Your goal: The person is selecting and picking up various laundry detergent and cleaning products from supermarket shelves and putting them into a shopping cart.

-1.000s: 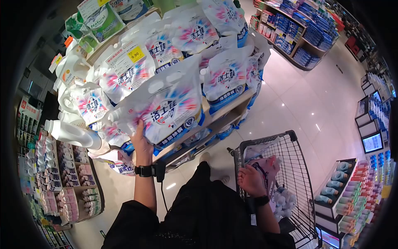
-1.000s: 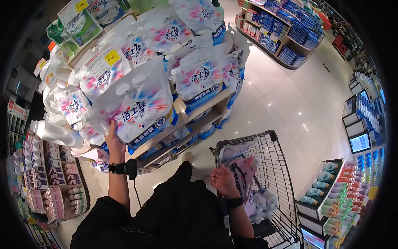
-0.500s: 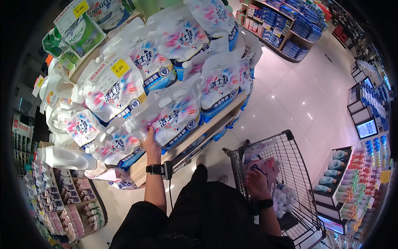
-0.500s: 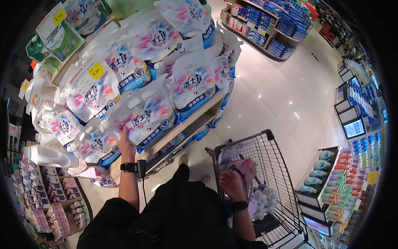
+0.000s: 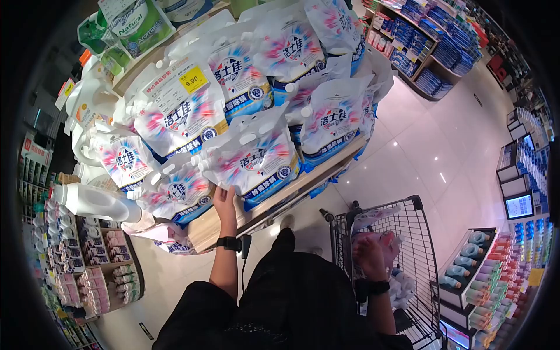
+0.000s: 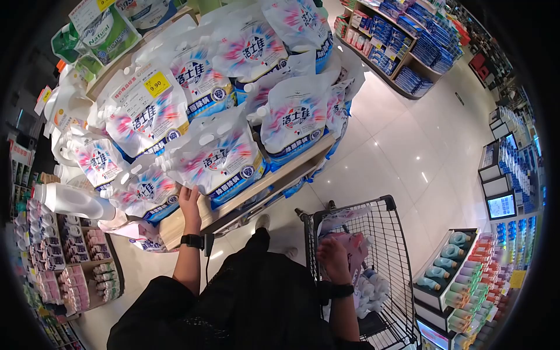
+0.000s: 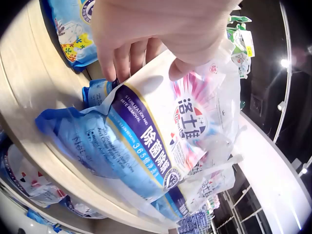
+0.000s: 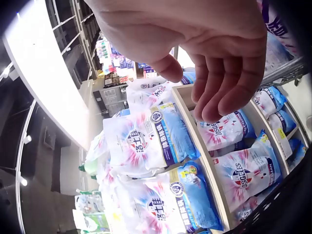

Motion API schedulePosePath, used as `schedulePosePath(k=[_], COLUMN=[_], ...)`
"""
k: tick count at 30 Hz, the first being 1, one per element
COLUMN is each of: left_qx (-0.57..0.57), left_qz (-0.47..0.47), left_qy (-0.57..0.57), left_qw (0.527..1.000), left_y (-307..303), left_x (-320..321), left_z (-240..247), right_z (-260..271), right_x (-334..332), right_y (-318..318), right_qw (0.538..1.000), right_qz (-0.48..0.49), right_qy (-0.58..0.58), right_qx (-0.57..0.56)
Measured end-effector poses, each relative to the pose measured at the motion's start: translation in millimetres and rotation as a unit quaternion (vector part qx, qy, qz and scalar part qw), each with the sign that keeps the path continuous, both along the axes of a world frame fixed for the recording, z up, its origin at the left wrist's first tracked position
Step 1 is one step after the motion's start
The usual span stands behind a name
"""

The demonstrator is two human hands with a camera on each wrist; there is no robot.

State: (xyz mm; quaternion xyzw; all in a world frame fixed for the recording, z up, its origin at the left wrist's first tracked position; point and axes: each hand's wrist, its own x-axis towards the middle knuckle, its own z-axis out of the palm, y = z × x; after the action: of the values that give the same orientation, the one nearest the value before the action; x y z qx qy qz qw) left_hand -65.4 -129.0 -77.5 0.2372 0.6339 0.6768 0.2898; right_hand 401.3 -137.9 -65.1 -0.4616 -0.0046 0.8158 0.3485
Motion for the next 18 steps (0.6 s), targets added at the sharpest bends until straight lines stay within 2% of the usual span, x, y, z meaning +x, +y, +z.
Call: schedulePosePath(k=[1,3,6,11,12,13,15,16,18], left_qx=[0.002,-0.024,-0.045,-0.042,-0.040,-0.159,-0.169,-0.135,-0.124], left_qz=[-0.003,0.016,0.018,0.043,0.061,0.081,0.104,0.127,0.173], left_qy=[0.002,0.001,0.039,0.120,0.099,0.136,0.257,0.315,0.331], left_qw=[1.000,1.000,0.998,0.991,0.992,0.975,0.946,0.931,0.919], left_y=[-3.1,-9.5,-18.1,-41.8,-48.0,-56.6,-77.8,-83.0,-98.6], left_x=[1.8,0.4,-5.7,-36.0,-33.9,-30.9,-55.4,-64.3,-82.5], left_z=[-4.1,-4.3,8.8,31.7,52.3,83.9,90.8,96.6,113.9], right_z=[0.6,2.1,9.3,-10.5,-14.9,-14.2,-8.2,-5.8,-10.7], right_x=[-0.4,-4.9,-4.1,5.1,3.5,-0.5,-8.7,-13.8,-22.4], right_y=[-2.8,-8.6,-21.9,-37.9,-38.0,-38.7,-43.4,-44.5,-47.2], right_qw=[1.000,0.992,0.980,0.986,0.987,0.988,0.976,0.972,0.971], right_qz=[-0.003,0.020,0.026,0.033,0.022,0.034,0.082,0.103,0.118], right_qy=[0.002,-0.114,-0.160,-0.153,-0.147,-0.139,-0.163,-0.178,-0.176], right_qx=[0.002,0.059,0.112,0.064,0.063,0.063,0.117,0.110,0.108])
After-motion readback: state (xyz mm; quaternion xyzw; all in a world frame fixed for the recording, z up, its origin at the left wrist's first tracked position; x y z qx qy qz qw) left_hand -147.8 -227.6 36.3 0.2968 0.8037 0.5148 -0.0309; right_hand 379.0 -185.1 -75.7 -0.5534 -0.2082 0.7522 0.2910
